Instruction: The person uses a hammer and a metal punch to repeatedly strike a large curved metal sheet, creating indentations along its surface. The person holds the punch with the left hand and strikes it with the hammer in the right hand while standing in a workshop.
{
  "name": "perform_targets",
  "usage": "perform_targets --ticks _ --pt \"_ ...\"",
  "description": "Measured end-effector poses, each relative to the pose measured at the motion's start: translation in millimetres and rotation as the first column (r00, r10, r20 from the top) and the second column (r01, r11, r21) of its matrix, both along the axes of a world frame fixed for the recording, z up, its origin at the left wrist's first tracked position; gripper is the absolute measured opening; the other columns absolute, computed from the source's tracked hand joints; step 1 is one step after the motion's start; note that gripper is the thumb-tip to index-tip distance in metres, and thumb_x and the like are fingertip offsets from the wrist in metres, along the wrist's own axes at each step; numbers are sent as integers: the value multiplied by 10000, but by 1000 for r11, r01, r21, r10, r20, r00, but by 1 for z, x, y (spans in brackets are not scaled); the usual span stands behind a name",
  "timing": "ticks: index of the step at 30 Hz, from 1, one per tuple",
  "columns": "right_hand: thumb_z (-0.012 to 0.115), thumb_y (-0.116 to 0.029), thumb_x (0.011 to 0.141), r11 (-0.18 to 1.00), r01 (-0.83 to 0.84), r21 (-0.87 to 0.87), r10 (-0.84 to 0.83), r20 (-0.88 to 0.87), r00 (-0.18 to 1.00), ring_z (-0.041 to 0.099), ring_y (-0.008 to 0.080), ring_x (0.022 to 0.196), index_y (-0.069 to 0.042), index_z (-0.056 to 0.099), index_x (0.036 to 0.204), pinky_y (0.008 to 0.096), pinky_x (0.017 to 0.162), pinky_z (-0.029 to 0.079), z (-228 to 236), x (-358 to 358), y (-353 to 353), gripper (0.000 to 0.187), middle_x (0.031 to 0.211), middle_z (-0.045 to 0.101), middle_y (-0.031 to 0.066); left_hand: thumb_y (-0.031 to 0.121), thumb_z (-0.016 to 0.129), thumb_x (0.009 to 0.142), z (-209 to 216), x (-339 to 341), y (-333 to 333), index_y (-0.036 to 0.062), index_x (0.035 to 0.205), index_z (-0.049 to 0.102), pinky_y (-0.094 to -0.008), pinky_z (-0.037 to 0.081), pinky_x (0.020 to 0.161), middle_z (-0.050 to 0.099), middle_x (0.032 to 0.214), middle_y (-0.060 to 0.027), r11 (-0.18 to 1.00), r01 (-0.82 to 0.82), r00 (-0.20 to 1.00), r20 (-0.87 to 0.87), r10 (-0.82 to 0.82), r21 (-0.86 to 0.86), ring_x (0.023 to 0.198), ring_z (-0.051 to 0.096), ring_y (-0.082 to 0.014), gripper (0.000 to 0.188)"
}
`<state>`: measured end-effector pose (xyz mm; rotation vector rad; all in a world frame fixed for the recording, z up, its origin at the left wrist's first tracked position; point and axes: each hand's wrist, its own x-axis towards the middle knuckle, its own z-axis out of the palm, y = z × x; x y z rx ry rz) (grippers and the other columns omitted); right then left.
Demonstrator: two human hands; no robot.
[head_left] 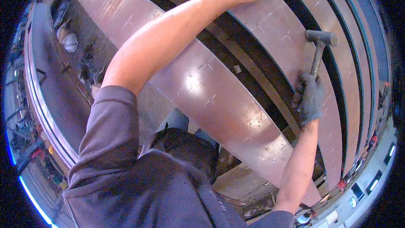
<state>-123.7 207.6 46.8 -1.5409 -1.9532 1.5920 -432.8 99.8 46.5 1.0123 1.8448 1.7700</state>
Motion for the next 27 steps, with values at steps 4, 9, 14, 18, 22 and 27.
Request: perform_targets --ticks 4,9,14,18,22,27 --pt "642 -331 968 993 -49 110 39 93 995 476 113 581 -54 618 1002 306 509 378 -7 3 7 280 726 555 -10 324 719 952 -5 -2 15 18 963 731 -338 529 782 765 886 -69 993 21 1000 -1 -22 -112 835 688 -149 307" --pt "639 -307 972 987 -18 159 8 60 998 458 76 521 -83 597 985 263 441 363 -11 2 3 228 690 528 -35 368 742 921 -16 3 23 22 987 740 -379 545 800 772 900 -114 983 -44 992 -120 23 -177 871 726 -204 352" --pt "578 -367 1014 973 -125 193 83 208 975 562 190 745 52 626 1170 387 672 461 -10 4 9 450 845 649 86 387 747 912 -23 0 25 12 1021 738 -400 552 809 769 913 -148 980 -39 985 -175 4 -195 895 741 -263 391" --pt "583 -372 1012 969 -108 223 64 195 979 589 205 766 57 634 1179 402 697 478 -19 8 13 463 868 673 110 405 740 914 -17 3 24 7 1039 730 -412 556 804 764 921 -170 979 -6 984 -175 -30 -205 889 741 -302 417" --pt "587 -378 1006 963 -126 237 63 258 964 595 208 750 57 637 1177 413 681 478 -12 5 12 470 863 676 117 409 732 918 -13 5 24 6 1091 722 -423 552 829 760 964 -186 969 -47 973 -229 -10 -242 929 733 -331 439" --pt "631 -292 983 965 -55 257 17 148 989 463 85 477 -64 609 1023 274 402 361 -19 7 11 233 675 540 -27 415 726 919 -17 5 24 4 1149 711 -437 545 876 750 1033 -221 979 -40 965 -262 -13 -198 1003 721 -363 472"
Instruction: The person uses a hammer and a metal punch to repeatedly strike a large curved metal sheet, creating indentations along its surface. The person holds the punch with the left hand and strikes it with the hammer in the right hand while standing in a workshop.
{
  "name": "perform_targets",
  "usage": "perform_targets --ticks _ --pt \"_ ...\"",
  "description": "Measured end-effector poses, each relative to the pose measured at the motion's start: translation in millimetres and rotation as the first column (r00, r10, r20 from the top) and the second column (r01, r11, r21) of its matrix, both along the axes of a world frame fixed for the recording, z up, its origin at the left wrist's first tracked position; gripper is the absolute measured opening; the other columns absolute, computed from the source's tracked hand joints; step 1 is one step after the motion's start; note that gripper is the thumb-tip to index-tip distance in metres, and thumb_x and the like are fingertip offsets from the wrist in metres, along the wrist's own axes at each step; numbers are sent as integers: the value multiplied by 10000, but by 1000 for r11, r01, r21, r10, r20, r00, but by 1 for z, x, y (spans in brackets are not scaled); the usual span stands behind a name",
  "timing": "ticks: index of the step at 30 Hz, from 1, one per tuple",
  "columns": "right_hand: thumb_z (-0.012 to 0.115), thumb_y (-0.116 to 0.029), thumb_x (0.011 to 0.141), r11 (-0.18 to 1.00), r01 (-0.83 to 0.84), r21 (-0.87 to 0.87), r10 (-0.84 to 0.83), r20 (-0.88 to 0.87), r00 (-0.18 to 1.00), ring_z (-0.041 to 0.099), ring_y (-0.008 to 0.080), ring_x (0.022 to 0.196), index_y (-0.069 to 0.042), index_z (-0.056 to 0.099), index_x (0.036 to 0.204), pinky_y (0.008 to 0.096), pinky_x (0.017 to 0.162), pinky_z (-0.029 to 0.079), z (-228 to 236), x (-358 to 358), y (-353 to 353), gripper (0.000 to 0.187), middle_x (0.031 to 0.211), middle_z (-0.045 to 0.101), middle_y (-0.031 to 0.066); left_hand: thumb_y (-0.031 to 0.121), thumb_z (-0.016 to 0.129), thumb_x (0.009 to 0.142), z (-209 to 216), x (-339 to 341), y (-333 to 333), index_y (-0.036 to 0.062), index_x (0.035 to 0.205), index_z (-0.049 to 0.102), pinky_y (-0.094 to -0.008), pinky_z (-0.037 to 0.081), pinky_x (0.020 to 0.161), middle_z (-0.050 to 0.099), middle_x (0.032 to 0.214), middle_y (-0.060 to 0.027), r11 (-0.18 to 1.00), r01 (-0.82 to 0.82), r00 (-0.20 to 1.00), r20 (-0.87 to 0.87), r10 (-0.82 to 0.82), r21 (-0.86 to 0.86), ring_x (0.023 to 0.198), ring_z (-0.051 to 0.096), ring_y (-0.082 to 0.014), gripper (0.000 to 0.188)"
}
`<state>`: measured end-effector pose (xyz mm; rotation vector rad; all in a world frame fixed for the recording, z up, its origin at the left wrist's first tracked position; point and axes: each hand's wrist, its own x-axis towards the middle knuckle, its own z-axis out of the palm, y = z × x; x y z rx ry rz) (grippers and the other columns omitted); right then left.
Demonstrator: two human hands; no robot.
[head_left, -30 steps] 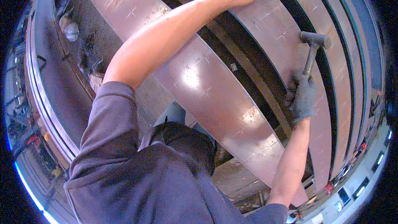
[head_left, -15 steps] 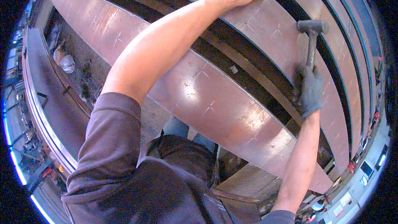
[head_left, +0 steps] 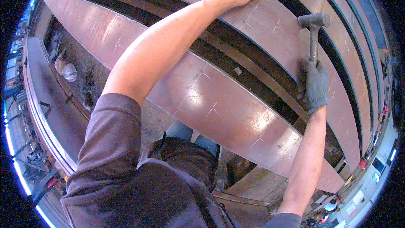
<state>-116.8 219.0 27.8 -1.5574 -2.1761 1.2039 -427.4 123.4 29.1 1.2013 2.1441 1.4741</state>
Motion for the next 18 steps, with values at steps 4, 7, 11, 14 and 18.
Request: perform_targets --ticks 4,7,11,14,18 --pt "624 -315 986 1000 -23 -4 22 -28 999 471 88 477 -60 612 1022 280 400 361 -1 -2 -1 258 673 541 -22 416 722 919 -1 -1 0 2 1147 708 -438 545 882 745 1026 -231 999 -22 999 -39 20 -46 1004 719 -369 473" --pt "612 -317 991 999 -23 23 23 -14 1000 479 94 482 -53 615 1015 283 405 367 2 -4 -2 264 680 552 -15 414 723 917 -8 -6 4 0 1147 706 -442 545 874 743 1013 -233 1000 -21 997 -73 21 -3 996 720 -368 474" --pt "615 -303 982 998 -45 46 42 56 998 482 103 480 -40 615 1000 286 413 375 14 -10 -9 264 692 570 -5 404 734 907 -1 -2 1 -1 1155 701 -432 547 863 737 1004 -238 1000 14 998 -60 -14 6 981 722 -361 476" --pt "643 -340 950 961 -117 251 77 162 984 623 233 701 29 670 1021 409 646 500 15 -4 -17 377 793 662 123 365 755 903 12 4 -7 -2 1157 703 -399 550 846 749 995 -201 999 44 999 -17 -44 -9 946 726 -307 449" --pt "644 -315 929 989 -138 48 140 -33 990 589 184 640 -21 649 979 378 581 472 46 -15 -38 299 729 614 73 478 787 845 -18 -3 1 118 1136 765 -404 583 763 769 898 -134 997 48 992 -117 -40 63 797 746 -268 464"
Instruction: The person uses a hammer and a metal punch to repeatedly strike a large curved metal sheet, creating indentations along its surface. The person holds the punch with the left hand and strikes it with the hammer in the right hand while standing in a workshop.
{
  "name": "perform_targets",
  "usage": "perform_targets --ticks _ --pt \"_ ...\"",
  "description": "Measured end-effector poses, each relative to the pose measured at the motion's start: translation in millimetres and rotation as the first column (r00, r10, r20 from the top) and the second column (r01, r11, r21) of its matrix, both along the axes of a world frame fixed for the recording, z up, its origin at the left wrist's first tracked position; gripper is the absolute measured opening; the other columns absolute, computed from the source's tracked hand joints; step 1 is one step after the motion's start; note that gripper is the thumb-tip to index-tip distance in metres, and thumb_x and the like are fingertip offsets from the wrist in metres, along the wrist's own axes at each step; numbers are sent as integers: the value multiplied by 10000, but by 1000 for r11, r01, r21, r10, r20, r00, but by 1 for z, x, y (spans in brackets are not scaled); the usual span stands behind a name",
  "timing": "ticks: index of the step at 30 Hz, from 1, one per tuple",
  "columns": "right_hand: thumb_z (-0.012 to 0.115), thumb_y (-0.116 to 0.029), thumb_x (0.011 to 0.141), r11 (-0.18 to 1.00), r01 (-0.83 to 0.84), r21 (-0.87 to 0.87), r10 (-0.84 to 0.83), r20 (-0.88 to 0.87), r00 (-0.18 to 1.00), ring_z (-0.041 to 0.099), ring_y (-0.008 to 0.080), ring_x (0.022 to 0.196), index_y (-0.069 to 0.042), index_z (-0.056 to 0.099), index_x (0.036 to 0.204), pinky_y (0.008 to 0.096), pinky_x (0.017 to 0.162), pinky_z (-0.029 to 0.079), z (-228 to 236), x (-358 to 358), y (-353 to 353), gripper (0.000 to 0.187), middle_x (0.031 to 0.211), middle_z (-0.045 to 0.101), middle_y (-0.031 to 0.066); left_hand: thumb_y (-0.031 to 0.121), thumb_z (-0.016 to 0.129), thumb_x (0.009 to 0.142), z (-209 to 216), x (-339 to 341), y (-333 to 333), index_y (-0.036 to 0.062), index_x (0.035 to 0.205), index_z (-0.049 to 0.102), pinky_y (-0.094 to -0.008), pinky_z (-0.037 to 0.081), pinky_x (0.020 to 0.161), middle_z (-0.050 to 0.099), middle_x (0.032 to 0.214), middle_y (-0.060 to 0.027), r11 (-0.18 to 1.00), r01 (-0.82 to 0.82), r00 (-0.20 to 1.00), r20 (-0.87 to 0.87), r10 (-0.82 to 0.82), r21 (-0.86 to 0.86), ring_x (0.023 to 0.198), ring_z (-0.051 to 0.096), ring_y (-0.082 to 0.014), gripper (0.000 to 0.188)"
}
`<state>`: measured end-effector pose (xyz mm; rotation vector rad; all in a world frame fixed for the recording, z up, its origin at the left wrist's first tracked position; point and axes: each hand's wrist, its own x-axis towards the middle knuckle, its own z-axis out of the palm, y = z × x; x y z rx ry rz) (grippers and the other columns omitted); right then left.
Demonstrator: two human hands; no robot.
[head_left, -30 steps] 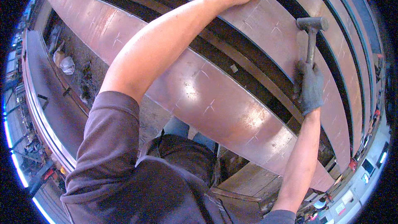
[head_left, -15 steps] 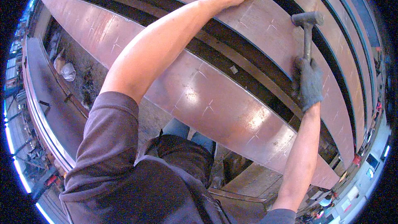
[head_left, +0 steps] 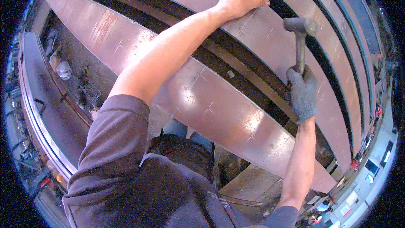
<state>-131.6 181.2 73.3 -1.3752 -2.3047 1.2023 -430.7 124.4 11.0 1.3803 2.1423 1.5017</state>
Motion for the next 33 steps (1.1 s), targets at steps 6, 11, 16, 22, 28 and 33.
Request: perform_targets --ticks 6,11,16,22,28,33 --pt "572 -253 1020 992 -98 79 112 -189 976 531 103 616 -57 665 1125 247 522 410 140 -42 39 241 811 570 12 521 785 822 -9 0 -11 173 1176 760 -459 579 812 750 862 -160 1000 -19 999 40 20 -17 847 730 -362 498" --pt "633 -244 978 925 -308 -223 118 -601 791 584 141 701 -56 650 1111 243 582 469 177 -42 58 231 900 609 50 467 778 870 -2 9 2 156 1192 752 -428 580 842 764 971 -157 998 14 1000 -27 -15 -55 912 741 -342 449" --pt "615 -232 948 984 -55 -171 57 6 998 490 113 477 -90 599 994 302 418 422 47 -48 -3 150 662 546 7 539 777 814 -5 -5 5 105 1029 764 -494 554 802 723 855 -195 993 -41 997 61 48 -107 856 707 -401 485" --pt "620 -251 944 951 189 -246 -212 -68 975 412 87 397 -141 535 875 267 338 348 -30 -20 18 155 629 496 -39 486 810 807 11 -14 15 45 1054 755 -454 564 841 763 936 -167 991 -132 970 209 123 29 895 735 -324 509" --pt "630 -287 958 876 190 -443 -253 -87 964 424 85 397 -154 521 900 275 323 345 -24 -35 1 182 625 471 -45 247 771 931 57 -56 -45 8 1155 707 -329 554 819 745 997 -48 968 -227 926 332 180 107 914 677 -136 334" --pt "658 -309 948 845 234 -480 -313 -89 946 425 86 400 -164 518 911 266 325 335 -19 -40 -6 205 628 478 -43 265 743 956 58 -86 -100 34 1198 673 -308 548 817 735 1002 -40 958 -265 875 446 190 111 925 681 -140 342"
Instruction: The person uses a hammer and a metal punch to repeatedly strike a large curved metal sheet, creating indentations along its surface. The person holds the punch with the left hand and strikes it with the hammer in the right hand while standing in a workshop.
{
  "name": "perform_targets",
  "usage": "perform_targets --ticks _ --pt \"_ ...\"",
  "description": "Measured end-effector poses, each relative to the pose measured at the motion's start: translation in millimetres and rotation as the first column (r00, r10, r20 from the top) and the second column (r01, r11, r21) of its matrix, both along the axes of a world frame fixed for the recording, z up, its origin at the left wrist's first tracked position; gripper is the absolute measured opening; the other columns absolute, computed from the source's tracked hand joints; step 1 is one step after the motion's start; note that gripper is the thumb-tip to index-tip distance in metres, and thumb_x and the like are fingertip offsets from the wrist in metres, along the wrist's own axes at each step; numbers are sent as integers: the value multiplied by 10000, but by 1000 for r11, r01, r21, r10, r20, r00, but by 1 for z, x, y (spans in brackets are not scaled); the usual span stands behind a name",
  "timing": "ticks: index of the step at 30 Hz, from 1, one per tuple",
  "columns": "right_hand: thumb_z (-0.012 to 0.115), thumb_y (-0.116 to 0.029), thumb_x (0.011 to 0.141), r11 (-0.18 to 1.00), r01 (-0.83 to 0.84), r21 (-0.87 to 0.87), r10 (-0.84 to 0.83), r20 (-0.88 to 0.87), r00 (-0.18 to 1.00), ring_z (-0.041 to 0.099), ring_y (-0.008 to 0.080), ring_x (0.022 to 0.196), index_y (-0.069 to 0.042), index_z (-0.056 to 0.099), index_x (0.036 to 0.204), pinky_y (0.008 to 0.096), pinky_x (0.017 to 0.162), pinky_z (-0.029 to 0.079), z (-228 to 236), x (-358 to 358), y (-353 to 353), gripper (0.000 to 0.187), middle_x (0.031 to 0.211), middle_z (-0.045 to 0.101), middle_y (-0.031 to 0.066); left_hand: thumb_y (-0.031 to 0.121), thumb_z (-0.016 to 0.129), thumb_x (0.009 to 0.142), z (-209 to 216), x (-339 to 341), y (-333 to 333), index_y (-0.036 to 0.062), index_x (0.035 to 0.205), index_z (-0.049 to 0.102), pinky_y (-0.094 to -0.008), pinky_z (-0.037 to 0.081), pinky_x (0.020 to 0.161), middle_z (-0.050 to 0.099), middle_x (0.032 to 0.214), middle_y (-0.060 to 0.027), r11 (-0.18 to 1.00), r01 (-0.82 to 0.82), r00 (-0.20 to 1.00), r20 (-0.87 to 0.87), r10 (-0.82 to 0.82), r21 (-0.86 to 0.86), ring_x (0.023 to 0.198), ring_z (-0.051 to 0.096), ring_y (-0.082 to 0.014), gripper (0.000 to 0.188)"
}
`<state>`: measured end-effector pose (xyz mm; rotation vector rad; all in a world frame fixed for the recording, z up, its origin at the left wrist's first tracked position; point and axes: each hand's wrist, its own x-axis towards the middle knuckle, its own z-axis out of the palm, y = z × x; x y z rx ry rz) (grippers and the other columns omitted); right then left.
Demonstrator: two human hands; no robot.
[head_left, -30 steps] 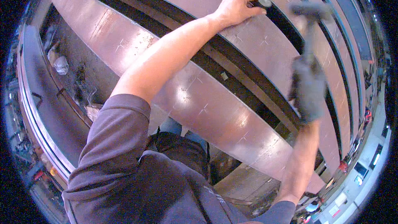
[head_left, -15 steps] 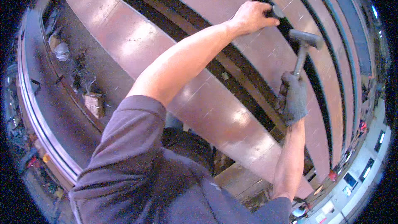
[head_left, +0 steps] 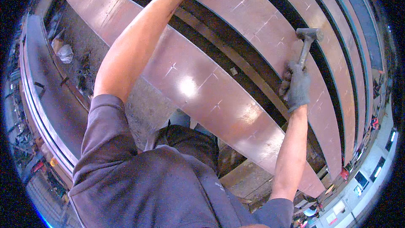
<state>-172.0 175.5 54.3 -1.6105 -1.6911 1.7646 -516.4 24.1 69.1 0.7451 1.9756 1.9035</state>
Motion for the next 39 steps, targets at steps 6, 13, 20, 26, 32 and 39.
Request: perform_targets --ticks 6,13,20,26,32,39 --pt "658 -311 947 997 36 71 -38 26 999 430 87 410 -165 524 906 270 329 339 -10 0 5 203 638 487 -43 228 734 945 -21 20 -19 9 1121 689 -311 531 781 736 959 -46 989 37 998 -38 -43 -146 881 659 -125 284" --pt "637 -317 950 995 9 103 -15 53 999 460 88 429 -147 539 895 282 321 370 7 -3 -8 204 639 494 -32 318 749 911 -35 39 4 -6 1128 694 -362 554 815 760 969 -149 963 92 973 -185 -141 -253 875 714 -205 395" --pt "628 -308 951 987 -5 161 -6 68 998 489 91 435 -119 547 904 291 313 391 -1 2 -3 210 645 506 -22 354 747 910 -39 42 16 2 1164 693 -410 555 885 759 1032 -190 963 115 953 -246 -176 -242 990 738 -293 438" --pt "632 -318 963 979 -19 202 2 84 996 479 88 430 -120 567 929 284 314 380 0 -2 -1 211 643 496 -26 350 743 916 -40 39 17 -5 1157 689 -409 560 876 761 1028 -191 967 137 952 -240 -188 -216 979 742 -293 433" --pt "644 -329 969 983 -41 178 33 46 998 472 83 429 -131 573 932 276 328 370 -2 2 2 214 643 498 -36 348 737 928 -38 39 18 -7 1157 683 -399 562 863 767 1004 -182 960 100 955 -246 -166 -260 966 745 -277 426" --pt "653 -322 968 985 -38 168 29 57 998 473 83 432 -138 575 927 284 332 381 2 -3 1 204 647 502 -41 368 745 917 -37 36 16 -4 1155 684 -395 560 863 765 991 -178 964 91 937 -306 -168 -252 954 745 -283 446"
